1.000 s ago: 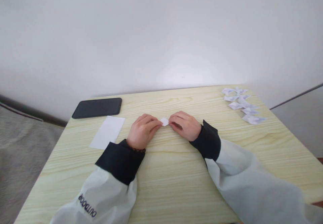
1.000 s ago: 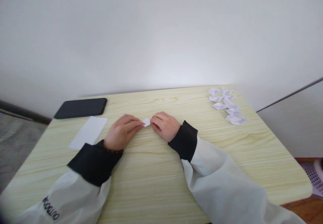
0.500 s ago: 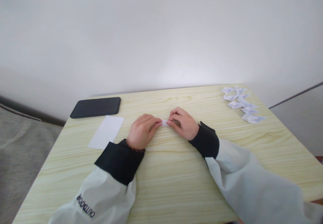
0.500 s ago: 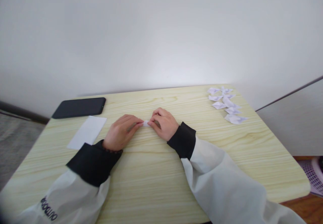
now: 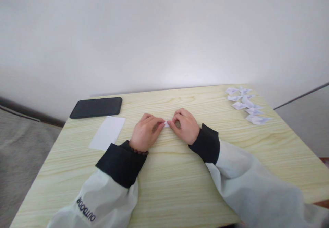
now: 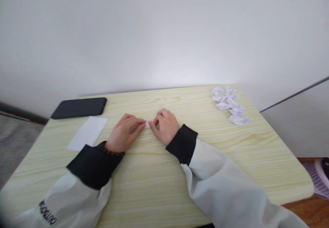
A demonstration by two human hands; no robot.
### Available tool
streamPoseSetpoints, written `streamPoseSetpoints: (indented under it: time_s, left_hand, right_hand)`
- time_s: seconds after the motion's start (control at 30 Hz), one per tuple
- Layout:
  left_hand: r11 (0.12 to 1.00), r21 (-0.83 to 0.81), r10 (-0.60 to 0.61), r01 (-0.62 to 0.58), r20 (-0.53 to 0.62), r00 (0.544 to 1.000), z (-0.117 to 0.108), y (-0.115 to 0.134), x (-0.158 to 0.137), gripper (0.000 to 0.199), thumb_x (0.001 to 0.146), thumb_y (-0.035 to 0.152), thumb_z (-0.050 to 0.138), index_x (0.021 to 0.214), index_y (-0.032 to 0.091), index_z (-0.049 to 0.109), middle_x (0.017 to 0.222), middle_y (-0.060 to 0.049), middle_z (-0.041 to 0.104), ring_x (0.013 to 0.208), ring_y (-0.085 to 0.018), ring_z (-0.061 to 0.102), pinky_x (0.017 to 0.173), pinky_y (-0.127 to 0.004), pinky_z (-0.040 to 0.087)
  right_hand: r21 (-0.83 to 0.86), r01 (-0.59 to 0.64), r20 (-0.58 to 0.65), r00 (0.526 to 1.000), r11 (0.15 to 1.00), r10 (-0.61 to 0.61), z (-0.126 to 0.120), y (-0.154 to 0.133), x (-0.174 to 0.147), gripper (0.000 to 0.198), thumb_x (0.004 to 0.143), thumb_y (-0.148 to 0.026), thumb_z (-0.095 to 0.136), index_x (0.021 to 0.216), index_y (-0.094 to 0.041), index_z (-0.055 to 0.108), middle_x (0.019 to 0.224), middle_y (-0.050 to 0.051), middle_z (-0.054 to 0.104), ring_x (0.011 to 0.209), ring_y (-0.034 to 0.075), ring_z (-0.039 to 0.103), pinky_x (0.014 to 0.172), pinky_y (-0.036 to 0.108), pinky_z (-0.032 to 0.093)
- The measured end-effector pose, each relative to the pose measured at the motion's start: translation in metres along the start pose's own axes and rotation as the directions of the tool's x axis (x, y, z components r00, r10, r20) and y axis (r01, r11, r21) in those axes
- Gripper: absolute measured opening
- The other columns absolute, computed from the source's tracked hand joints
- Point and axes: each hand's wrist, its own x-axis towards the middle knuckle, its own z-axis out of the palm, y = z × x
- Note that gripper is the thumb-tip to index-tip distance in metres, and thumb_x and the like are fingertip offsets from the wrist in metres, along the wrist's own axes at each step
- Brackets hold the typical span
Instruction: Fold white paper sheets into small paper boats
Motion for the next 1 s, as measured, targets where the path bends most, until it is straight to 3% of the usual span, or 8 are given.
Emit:
streamPoseSetpoints:
  time_s: [0.3,0.5,0.67,0.73,0.87,1.0]
  left_hand:
    - [0.998,0.019,-0.054,0.053,0.027,0.998,0.001,0.0,0.001,0.016,0.086,0.026,0.052,0.089,0.017,0.065,0.086,-0.005,0.066,0.089,-0.021,0.052,0.082,-0.034,0.044]
    - [0.999,0.029,-0.039,0.038,0.055,0.998,0.001,0.0,0.002,0.015,0.087,0.023,0.05,0.089,0.017,0.064,0.088,-0.004,0.065,0.089,-0.02,0.051,0.084,-0.035,0.043]
    - [0.999,0.042,-0.022,0.02,0.047,0.999,0.0,0.002,0.002,0.016,0.087,0.022,0.049,0.086,0.019,0.065,0.086,-0.004,0.064,0.088,-0.02,0.05,0.083,-0.035,0.044]
    - [0.998,0.05,-0.033,0.031,0.036,0.999,0.0,0.002,0.002,0.016,0.087,0.023,0.05,0.087,0.019,0.065,0.087,-0.005,0.063,0.089,-0.021,0.05,0.083,-0.035,0.044]
    - [0.998,0.048,-0.03,0.03,0.012,0.999,0.002,-0.001,0.0,0.018,0.086,0.023,0.051,0.097,0.017,0.064,0.089,-0.005,0.064,0.089,-0.021,0.051,0.084,-0.037,0.045]
    - [0.994,0.027,0.105,-0.106,0.019,0.994,0.002,-0.006,-0.001,0.021,0.087,0.026,0.051,0.1,0.018,0.065,0.091,-0.006,0.064,0.088,-0.019,0.054,0.082,-0.035,0.047]
  right_hand:
    - [-0.048,-0.015,-0.015,1.0,0.999,0.015,-0.002,-0.004,-0.001,0.016,0.082,-0.03,0.055,0.072,-0.017,0.053,0.082,0.006,0.053,0.081,0.019,0.052,0.077,0.033,0.042]
    - [-0.131,-0.062,0.026,0.997,0.989,0.066,-0.002,-0.01,0.001,0.016,0.085,-0.031,0.053,0.076,-0.019,0.051,0.085,0.005,0.054,0.082,0.02,0.051,0.074,0.033,0.039]
    - [-0.093,-0.054,0.019,0.998,0.994,0.056,-0.002,-0.007,0.001,0.016,0.085,-0.032,0.054,0.077,-0.019,0.052,0.085,0.005,0.055,0.083,0.02,0.051,0.074,0.033,0.039]
    - [-0.027,-0.006,0.015,1.0,1.0,0.006,-0.004,-0.002,0.0,0.015,0.085,-0.032,0.055,0.08,-0.018,0.054,0.087,0.006,0.056,0.086,0.02,0.052,0.077,0.033,0.04]
    - [0.137,0.205,0.088,0.972,0.969,-0.218,-0.01,0.01,0.0,0.014,0.085,-0.031,0.057,0.091,-0.019,0.062,0.091,0.005,0.061,0.085,0.018,0.055,0.08,0.032,0.043]
    - [0.169,0.275,0.07,0.954,0.946,-0.29,-0.011,0.017,0.001,0.016,0.087,-0.027,0.054,0.092,-0.018,0.067,0.082,0.005,0.063,0.076,0.015,0.057,0.072,0.028,0.046]
